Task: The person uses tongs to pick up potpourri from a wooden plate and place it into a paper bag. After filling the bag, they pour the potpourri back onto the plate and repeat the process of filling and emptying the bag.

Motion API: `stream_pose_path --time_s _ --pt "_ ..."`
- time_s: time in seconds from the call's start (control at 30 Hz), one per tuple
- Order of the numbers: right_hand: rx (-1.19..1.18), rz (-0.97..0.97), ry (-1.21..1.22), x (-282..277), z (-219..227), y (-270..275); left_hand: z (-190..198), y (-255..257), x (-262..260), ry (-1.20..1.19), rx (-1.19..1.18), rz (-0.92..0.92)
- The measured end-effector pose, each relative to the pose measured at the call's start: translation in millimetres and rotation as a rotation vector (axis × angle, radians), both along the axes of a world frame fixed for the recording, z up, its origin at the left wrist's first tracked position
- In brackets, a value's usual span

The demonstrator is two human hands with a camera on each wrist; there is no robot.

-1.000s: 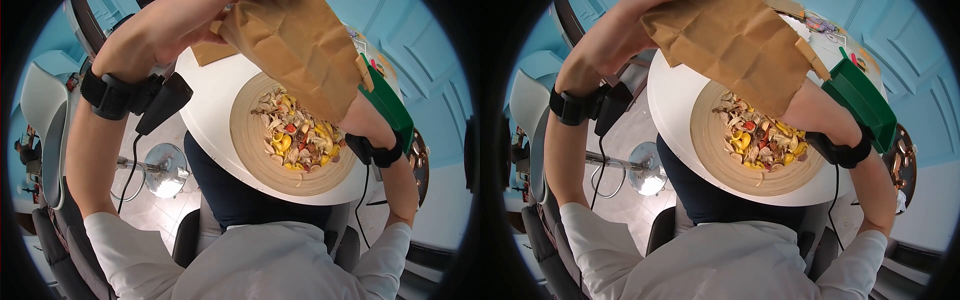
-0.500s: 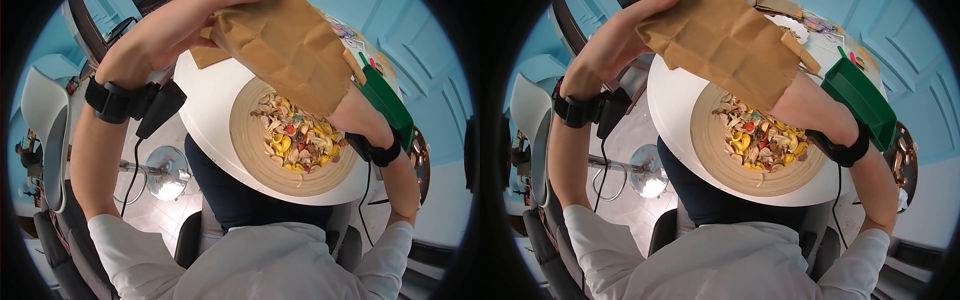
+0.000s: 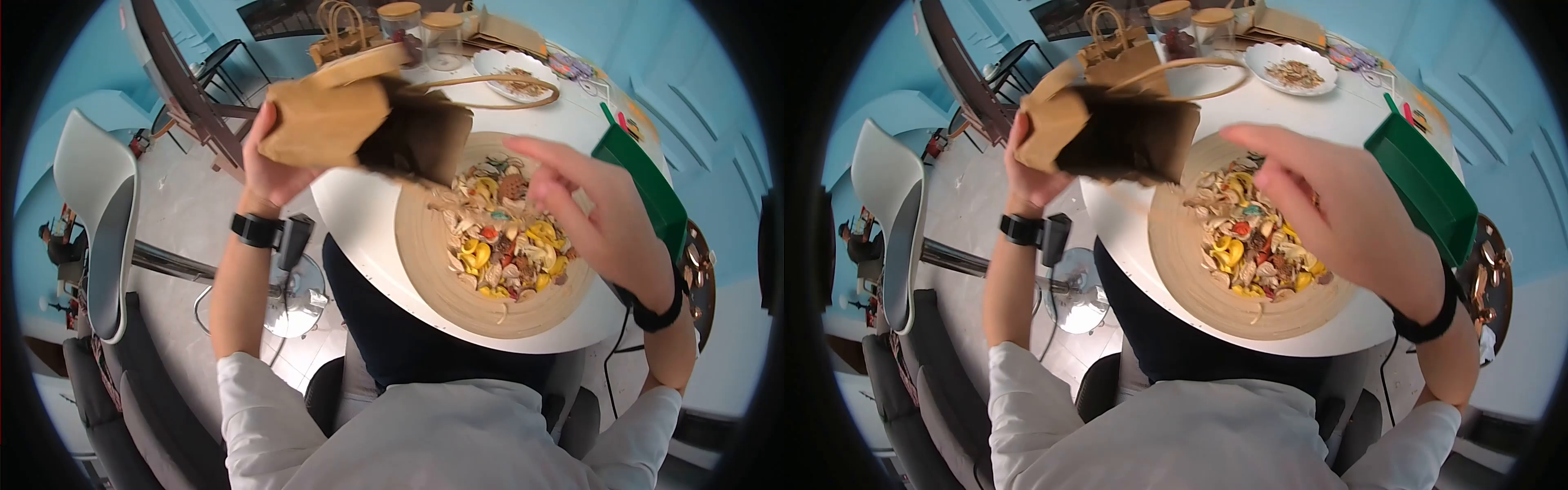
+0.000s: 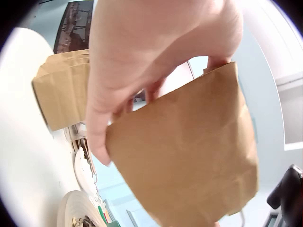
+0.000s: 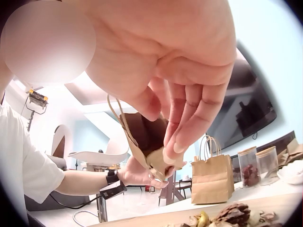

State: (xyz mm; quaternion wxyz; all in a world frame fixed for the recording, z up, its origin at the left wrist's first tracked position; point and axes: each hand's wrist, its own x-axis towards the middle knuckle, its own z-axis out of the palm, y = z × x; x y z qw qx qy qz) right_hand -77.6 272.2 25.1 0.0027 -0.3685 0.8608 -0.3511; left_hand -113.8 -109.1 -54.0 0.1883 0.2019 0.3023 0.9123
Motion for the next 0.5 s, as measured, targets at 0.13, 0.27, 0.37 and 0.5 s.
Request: stream_pose_path --time_s 0.13,0.27,0.37,0.5 --pt "-0.019 0.122 0.074 15 -8 -15 -20 13 14 -0.114 0.083 0.183" --pt "0.065 0.308 0.421 19 -17 -32 -17 48 27 0.046 0.341 -0.137" --pt "0.048 0.336 0.468 17 -21 -39 -16 53 32 0.020 0.011 0.095" --pt "0.073 0.319 0.509 16 -19 -42 -20 52 31 0.087 -0.054 0.096"
